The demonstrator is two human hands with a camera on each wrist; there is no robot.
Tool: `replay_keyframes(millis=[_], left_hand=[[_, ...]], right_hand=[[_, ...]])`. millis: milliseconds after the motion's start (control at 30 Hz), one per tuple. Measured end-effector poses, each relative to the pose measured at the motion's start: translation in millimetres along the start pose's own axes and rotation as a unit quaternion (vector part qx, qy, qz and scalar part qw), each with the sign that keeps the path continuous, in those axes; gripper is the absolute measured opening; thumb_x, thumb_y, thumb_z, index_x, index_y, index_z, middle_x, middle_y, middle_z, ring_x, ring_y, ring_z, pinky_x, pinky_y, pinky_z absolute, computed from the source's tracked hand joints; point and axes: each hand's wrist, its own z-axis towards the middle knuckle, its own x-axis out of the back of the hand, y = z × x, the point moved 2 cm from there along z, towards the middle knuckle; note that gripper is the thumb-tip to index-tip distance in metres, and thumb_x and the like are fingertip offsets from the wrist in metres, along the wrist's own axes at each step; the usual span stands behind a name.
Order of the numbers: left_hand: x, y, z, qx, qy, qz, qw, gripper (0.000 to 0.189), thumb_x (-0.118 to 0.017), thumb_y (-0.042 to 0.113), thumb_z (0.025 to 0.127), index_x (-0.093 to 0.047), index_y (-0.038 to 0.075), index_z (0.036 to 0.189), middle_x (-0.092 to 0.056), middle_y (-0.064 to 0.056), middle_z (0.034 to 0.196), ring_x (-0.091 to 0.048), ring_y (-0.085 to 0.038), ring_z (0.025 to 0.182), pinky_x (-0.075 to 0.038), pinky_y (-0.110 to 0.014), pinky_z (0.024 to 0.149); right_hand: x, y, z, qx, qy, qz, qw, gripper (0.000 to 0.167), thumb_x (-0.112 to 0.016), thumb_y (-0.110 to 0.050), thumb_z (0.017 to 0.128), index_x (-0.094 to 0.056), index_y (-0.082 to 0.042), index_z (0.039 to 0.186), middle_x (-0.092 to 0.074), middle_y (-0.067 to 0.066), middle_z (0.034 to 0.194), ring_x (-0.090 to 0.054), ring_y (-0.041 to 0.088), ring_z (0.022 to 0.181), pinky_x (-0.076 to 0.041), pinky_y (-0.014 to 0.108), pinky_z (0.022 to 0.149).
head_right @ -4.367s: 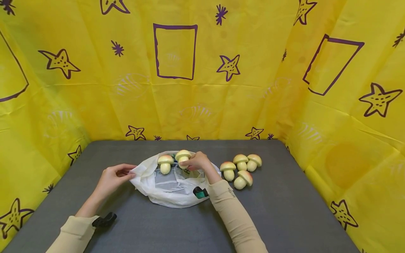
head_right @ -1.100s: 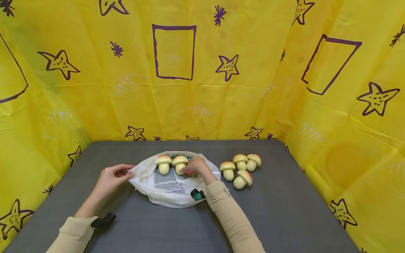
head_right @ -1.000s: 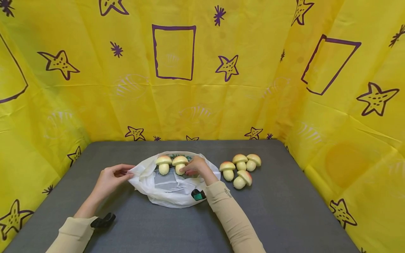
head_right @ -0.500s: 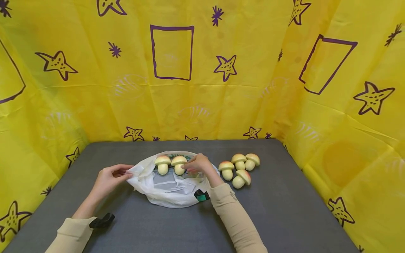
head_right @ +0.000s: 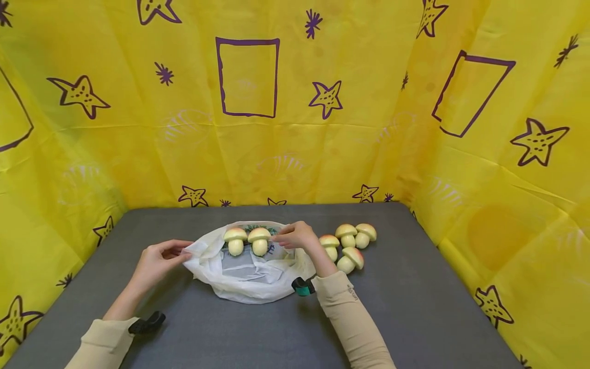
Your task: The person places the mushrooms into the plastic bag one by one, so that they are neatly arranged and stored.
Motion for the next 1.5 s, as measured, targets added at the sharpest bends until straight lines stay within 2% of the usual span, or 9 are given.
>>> replay_keyframes(millis=[100, 267, 500, 667, 933, 1267, 1500], left_hand=[[0.0, -0.3, -0.1, -0.001, 0.001, 0.002, 1.0, 0.026, -0.079, 0.014, 0.077, -0.073, 0.006, 0.101, -0.069, -0.008, 0.083, -0.058, -0.006, 0.065, -0.049, -0.015, 0.058], [-0.8, -8.6, 1.1, -0.007, 0.006, 0.003, 1.0, 0.024, -0.079, 0.016, 0.077, -0.073, 0.01, 0.1, -0.068, -0.005, 0.081, -0.058, -0.005, 0.064, -0.05, -0.017, 0.057], [-0.3, -8.0, 1.1, -0.004, 0.003, -0.002, 1.0, 0.024, -0.079, 0.016, 0.077, -0.073, 0.009, 0.1, -0.068, -0.006, 0.082, -0.059, -0.006, 0.065, -0.051, -0.017, 0.058], [-1.0, -7.9, 1.8, 0.002, 0.006, -0.001, 1.0, 0.025, -0.079, 0.016, 0.077, -0.073, 0.008, 0.099, -0.068, -0.007, 0.082, -0.058, -0.006, 0.065, -0.051, -0.017, 0.058], [-0.2, -6.1, 1.5, 0.009, -0.002, 0.004, 0.9999, 0.024, -0.079, 0.018, 0.078, -0.073, 0.013, 0.1, -0.068, -0.004, 0.083, -0.058, -0.006, 0.066, -0.051, -0.018, 0.059], [-0.6, -5.8, 1.3, 0.009, -0.002, 0.003, 1.0, 0.025, -0.079, 0.019, 0.078, -0.073, 0.011, 0.1, -0.068, -0.005, 0.084, -0.058, -0.006, 0.066, -0.051, -0.017, 0.059], [-1.4, -7.0, 0.8, 0.008, -0.001, 0.003, 1.0, 0.025, -0.079, 0.019, 0.078, -0.073, 0.01, 0.1, -0.068, -0.007, 0.084, -0.058, -0.006, 0.066, -0.051, -0.016, 0.059]], right_hand=[[5.9, -0.6, -4.0, 0.0, 0.006, 0.002, 1.0, 0.042, -0.075, -0.024, 0.081, -0.067, 0.001, 0.114, -0.07, 0.015, 0.104, -0.069, 0.023, 0.092, -0.054, 0.04, 0.086], [17.1, -2.4, -10.4, 0.0, 0.008, 0.001, 1.0, 0.042, -0.073, -0.023, 0.084, -0.064, 0.003, 0.116, -0.068, 0.018, 0.109, -0.068, 0.028, 0.098, -0.054, 0.038, 0.085], [34.4, 0.8, -16.5, 0.004, 0.023, -0.014, 0.9996, 0.041, -0.069, -0.024, 0.088, -0.064, 0.004, 0.117, -0.066, 0.02, 0.113, -0.066, 0.032, 0.102, -0.053, 0.04, 0.088], [47.8, 5.3, -19.2, -0.002, 0.025, -0.013, 0.9996, 0.045, -0.069, -0.026, 0.087, -0.061, 0.004, 0.12, -0.065, 0.021, 0.116, -0.064, 0.033, 0.105, -0.052, 0.041, 0.09], [67.5, 13.6, -24.9, -0.012, 0.026, 0.012, 0.9995, 0.054, -0.07, -0.028, 0.086, -0.057, 0.006, 0.125, -0.062, 0.024, 0.121, -0.06, 0.037, 0.111, -0.048, 0.044, 0.094], [88.1, 21.7, -29.7, -0.028, 0.034, 0.006, 0.999, 0.055, -0.067, -0.031, 0.089, -0.054, 0.007, 0.127, -0.061, 0.025, 0.121, -0.061, 0.035, 0.111, -0.049, 0.042, 0.093], [100.9, 28.8, -33.9, -0.012, 0.03, 0.012, 0.9994, 0.055, -0.063, -0.03, 0.091, -0.051, 0.008, 0.13, -0.056, 0.027, 0.127, -0.058, 0.036, 0.115, -0.047, 0.044, 0.096]])
